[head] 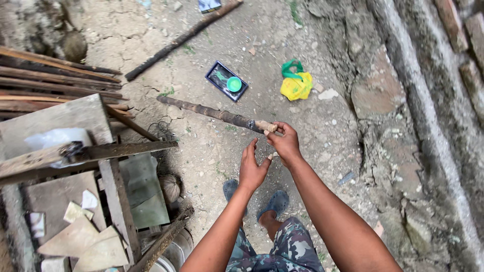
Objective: The person picks up a pink bottle and a clear plastic bottle from the ground, places them into a metal bucket, and then gathers several wooden sticks, stacking them against a brick wall.
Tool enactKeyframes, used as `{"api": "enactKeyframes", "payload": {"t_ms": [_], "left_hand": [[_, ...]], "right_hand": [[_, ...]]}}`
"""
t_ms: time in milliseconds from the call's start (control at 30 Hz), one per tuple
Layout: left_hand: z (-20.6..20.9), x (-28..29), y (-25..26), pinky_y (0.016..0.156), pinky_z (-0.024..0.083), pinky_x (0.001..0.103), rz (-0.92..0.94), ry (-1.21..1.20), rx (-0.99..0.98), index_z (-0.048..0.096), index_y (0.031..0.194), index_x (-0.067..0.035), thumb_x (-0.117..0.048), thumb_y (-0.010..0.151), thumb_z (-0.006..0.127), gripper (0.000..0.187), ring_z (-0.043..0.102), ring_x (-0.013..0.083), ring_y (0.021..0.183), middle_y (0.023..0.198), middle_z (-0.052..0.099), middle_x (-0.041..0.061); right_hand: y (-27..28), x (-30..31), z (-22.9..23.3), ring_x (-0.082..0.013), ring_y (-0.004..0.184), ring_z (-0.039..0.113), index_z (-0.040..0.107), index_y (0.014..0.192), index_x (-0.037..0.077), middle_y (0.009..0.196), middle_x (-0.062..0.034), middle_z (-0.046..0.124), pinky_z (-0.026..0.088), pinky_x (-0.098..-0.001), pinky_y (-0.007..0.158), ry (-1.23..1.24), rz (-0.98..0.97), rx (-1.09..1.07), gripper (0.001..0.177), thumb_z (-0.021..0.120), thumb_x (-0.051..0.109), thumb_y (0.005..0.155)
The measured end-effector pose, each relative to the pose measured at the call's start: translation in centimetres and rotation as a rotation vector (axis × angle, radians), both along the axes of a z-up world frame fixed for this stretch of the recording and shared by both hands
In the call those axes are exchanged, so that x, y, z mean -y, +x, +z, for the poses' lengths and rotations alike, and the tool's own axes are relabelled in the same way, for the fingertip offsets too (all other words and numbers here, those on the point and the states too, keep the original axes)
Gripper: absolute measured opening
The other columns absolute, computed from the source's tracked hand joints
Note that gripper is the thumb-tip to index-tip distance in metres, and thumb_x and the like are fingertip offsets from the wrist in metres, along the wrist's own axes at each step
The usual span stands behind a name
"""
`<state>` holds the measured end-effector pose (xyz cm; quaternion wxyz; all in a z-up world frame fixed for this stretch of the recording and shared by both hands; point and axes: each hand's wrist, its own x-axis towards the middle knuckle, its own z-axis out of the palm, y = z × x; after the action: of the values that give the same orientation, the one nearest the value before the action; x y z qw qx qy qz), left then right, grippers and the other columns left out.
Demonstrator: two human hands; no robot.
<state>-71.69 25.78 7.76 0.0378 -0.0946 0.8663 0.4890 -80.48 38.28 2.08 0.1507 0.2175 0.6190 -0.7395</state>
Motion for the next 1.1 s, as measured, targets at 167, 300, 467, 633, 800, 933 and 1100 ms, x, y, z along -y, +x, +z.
{"api": "enactKeyframes", "payload": {"t_ms": [167,300,467,633,800,933,1100], "left_hand": [[4.1,2.6,1.3,0.095,0.052,0.041,0.124,0.038,0.117,0.048,0.147,-0.011,-0.028,0.085,0.078,0.07,0.064,0.0317,0.115,0.132,0.061,0.016],[6.1,4.8,2.7,0.09,0.053,0.038,0.23,0.036,0.126,0.054,0.142,-0.012,-0.028,0.084,0.078,0.065,0.065,0.026,0.105,0.126,0.065,0.012],[6.8,6.8,4.7,0.089,0.054,0.036,0.396,0.086,0.112,0.059,0.137,-0.011,-0.029,0.083,0.079,0.06,0.066,0.0233,0.1,0.12,0.068,0.01],[6.6,8.8,3.7,0.091,0.053,0.036,0.459,0.116,0.051,0.061,0.134,-0.009,-0.03,0.083,0.081,0.058,0.067,0.0232,0.102,0.121,0.069,0.011],[7.6,12.0,0.6,0.092,0.053,0.036,0.461,0.078,-0.041,0.061,0.134,-0.009,-0.028,0.083,0.08,0.058,0.066,0.0243,0.106,0.123,0.067,0.013],[10.0,15.1,-2.5,0.097,0.052,0.039,0.502,0.035,-0.087,0.057,0.137,-0.009,-0.028,0.083,0.08,0.062,0.064,0.029,0.113,0.128,0.063,0.014],[13.9,19.7,-5.7,0.11,0.042,0.045,0.495,-0.112,-0.286,0.05,0.143,-0.006,-0.024,0.084,0.081,0.069,0.054,0.0392,0.13,0.137,0.057,0.02]], "right_hand": [[-0.5,2.5,4.2,-0.014,0.082,0.071,0.064,0.122,-0.001,0.108,-0.0097,0.072,0.059,-0.0257,0.066,0.17,0.124,-0.093,0.041,0.08,0.007,0.085],[-1.3,4.4,5.8,-0.0149,0.076,0.074,0.063,0.121,0.001,0.1,-0.0077,0.073,0.057,-0.0299,0.064,0.366,0.217,-0.152,0.043,0.08,0.017,0.085],[-2.0,6.1,7.4,-0.0169,0.077,0.074,0.067,0.122,0.003,0.09,-0.0083,0.075,0.057,-0.0338,0.071,0.658,0.264,-0.396,0.045,0.082,0.026,0.086],[-3.5,8.9,12.0,-0.018,0.072,0.071,0.068,0.116,0.003,0.086,-0.0094,0.074,0.056,-0.0347,0.068,0.647,0.337,-0.481,0.039,0.082,0.025,0.087],[-4.7,12.6,16.4,-0.0187,0.071,0.067,0.066,0.112,0.002,0.094,-0.0106,0.068,0.055,-0.035,0.067,0.643,0.395,-0.705,0.034,0.081,0.023,0.088],[-6.4,15.6,20.1,-0.0192,0.072,0.067,0.066,0.113,0.003,0.097,-0.0105,0.067,0.055,-0.0355,0.067,0.646,0.471,-0.772,0.036,0.08,0.025,0.089],[-8.4,20.3,24.8,-0.0216,0.074,0.067,0.069,0.113,0.005,0.096,-0.0106,0.066,0.055,-0.0378,0.068,0.691,0.555,-0.861,0.035,0.082,0.026,0.087]]}}
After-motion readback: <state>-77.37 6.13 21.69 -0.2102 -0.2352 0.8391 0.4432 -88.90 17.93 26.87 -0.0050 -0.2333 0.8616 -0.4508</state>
